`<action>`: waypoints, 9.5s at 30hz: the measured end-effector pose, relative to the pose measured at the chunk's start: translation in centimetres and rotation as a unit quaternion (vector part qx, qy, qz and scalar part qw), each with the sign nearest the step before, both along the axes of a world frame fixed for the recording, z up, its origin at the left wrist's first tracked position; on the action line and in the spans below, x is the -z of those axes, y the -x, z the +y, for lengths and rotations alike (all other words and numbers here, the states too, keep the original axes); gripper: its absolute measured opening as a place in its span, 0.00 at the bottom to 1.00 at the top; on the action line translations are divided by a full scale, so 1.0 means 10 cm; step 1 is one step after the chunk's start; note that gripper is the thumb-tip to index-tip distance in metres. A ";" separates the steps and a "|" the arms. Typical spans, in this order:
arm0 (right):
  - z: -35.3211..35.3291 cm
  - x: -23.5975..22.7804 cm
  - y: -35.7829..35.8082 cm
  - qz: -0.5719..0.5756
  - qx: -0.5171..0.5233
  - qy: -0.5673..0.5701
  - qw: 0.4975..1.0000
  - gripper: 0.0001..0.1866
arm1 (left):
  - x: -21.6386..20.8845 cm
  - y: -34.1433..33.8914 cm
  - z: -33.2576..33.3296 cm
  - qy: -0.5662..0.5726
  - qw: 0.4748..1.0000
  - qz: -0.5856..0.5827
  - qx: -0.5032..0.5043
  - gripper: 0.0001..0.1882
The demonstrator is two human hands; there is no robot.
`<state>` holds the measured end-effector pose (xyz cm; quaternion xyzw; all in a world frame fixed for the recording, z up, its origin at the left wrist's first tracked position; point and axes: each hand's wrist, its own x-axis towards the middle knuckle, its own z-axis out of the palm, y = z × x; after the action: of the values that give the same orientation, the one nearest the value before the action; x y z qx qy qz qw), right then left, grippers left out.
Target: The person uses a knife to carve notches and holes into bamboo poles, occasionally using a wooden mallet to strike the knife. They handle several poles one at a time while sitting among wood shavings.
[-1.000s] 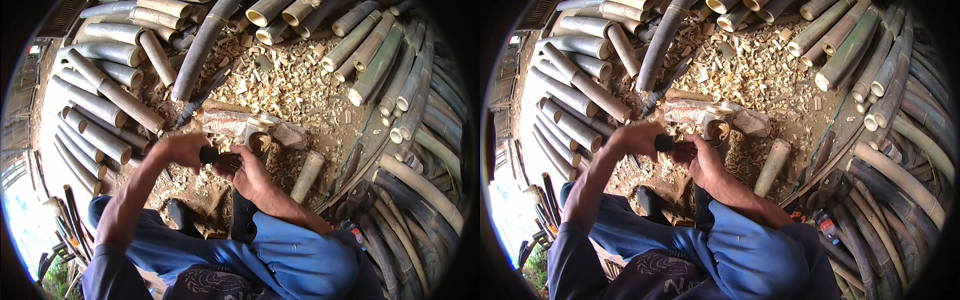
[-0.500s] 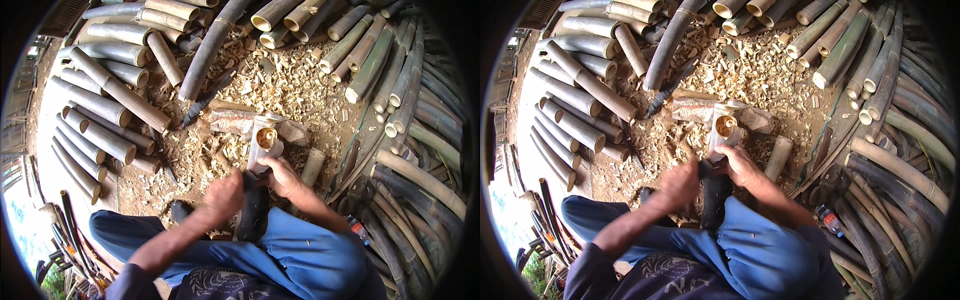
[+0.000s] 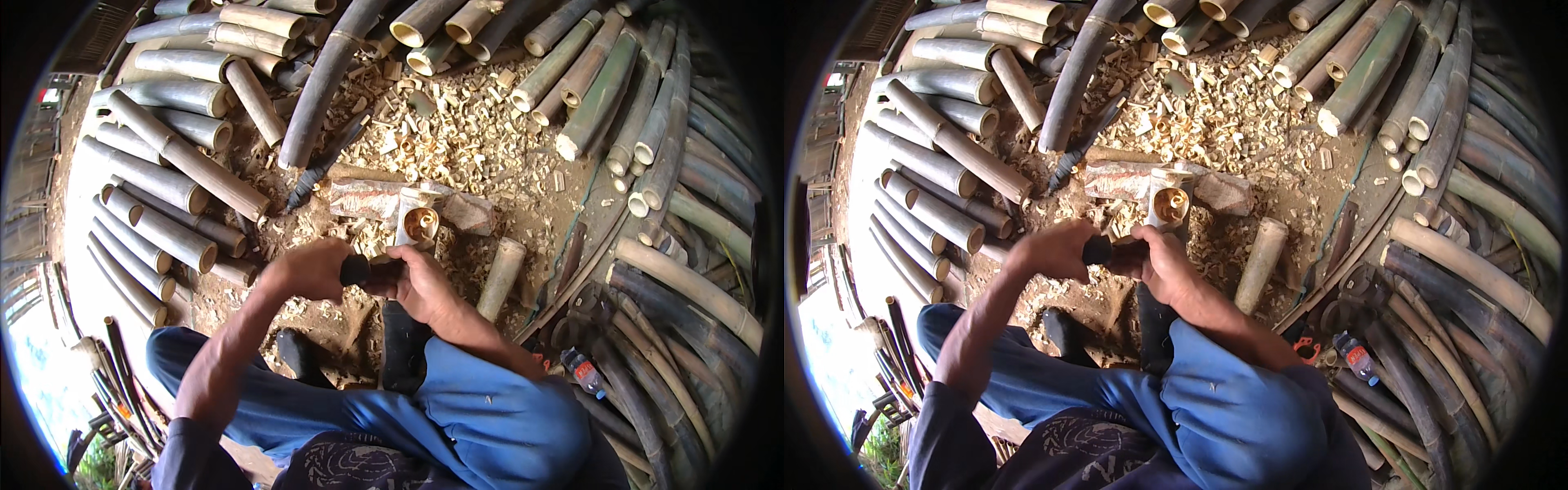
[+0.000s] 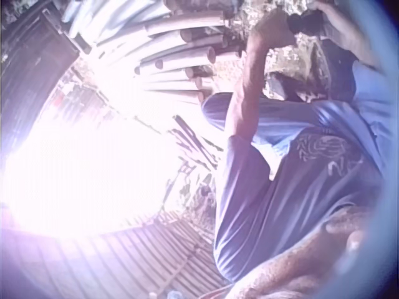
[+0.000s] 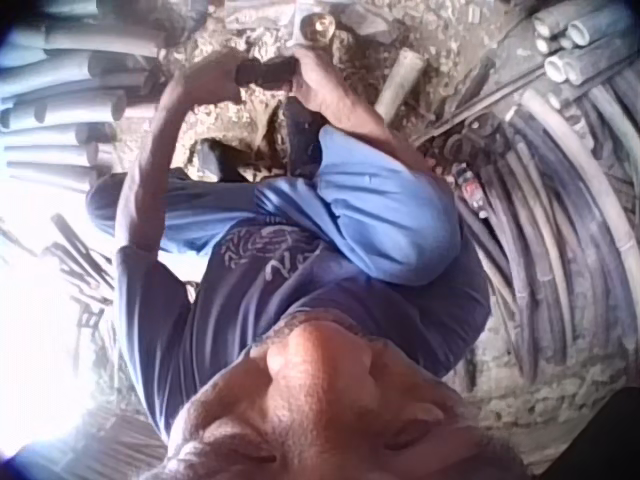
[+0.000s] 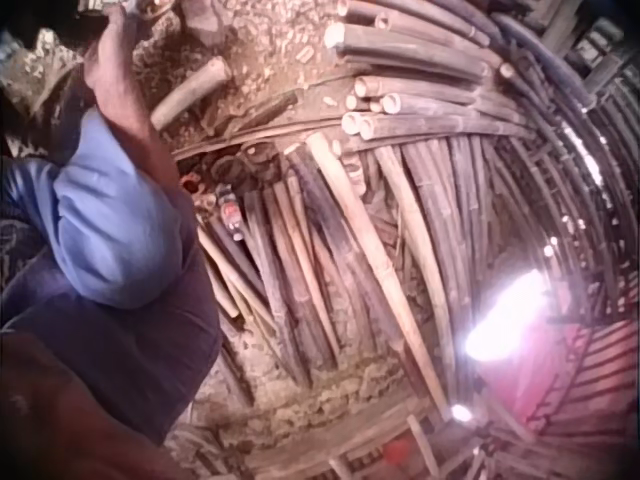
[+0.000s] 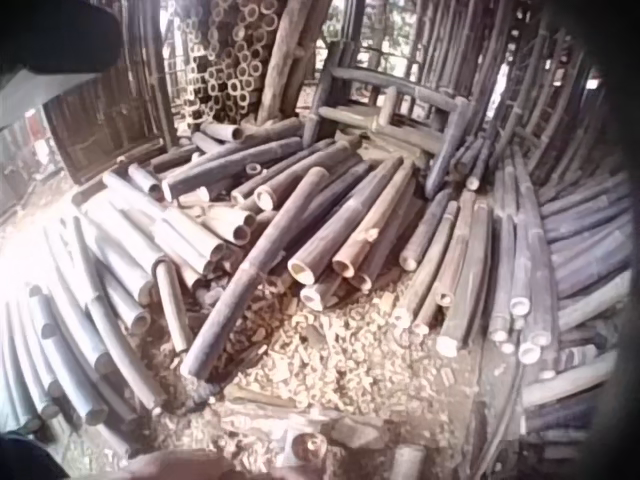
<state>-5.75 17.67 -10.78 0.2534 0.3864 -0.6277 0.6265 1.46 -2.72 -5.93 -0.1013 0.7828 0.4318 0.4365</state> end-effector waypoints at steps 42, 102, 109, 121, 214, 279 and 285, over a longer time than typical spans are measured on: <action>-0.25 0.32 -0.01 0.238 -0.028 -0.049 0.970 0.10 | 0.01 -0.47 0.49 0.208 0.932 0.094 -0.283 0.16; 1.33 0.45 1.32 0.547 -0.360 -0.368 0.660 0.19 | 0.14 1.39 1.49 -0.080 0.944 0.318 0.035 0.34; 0.10 -0.63 1.56 0.655 -0.597 -0.216 0.410 0.07 | 0.15 1.26 1.15 -0.117 0.865 0.427 -0.237 0.43; -0.54 -0.34 1.51 0.847 -0.528 0.010 0.061 0.03 | 0.49 1.04 1.20 -0.009 0.700 0.496 -0.514 0.54; -0.20 0.02 -0.02 -0.008 0.159 0.106 0.982 0.12 | -0.50 0.16 0.26 0.369 0.916 0.133 -0.084 0.10; 0.96 0.37 0.85 0.691 -0.550 -0.019 0.470 0.12 | -0.13 0.57 1.38 0.104 0.924 0.369 -0.012 0.46; 0.98 -0.19 1.51 0.627 -0.384 -0.230 0.637 0.20 | -0.42 -0.48 1.00 -0.080 0.901 0.280 -0.320 0.11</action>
<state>-20.86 27.51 -8.89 -0.2368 0.8809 -0.2291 0.3398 6.23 7.30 -1.69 -0.1859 0.7608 0.6203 0.0440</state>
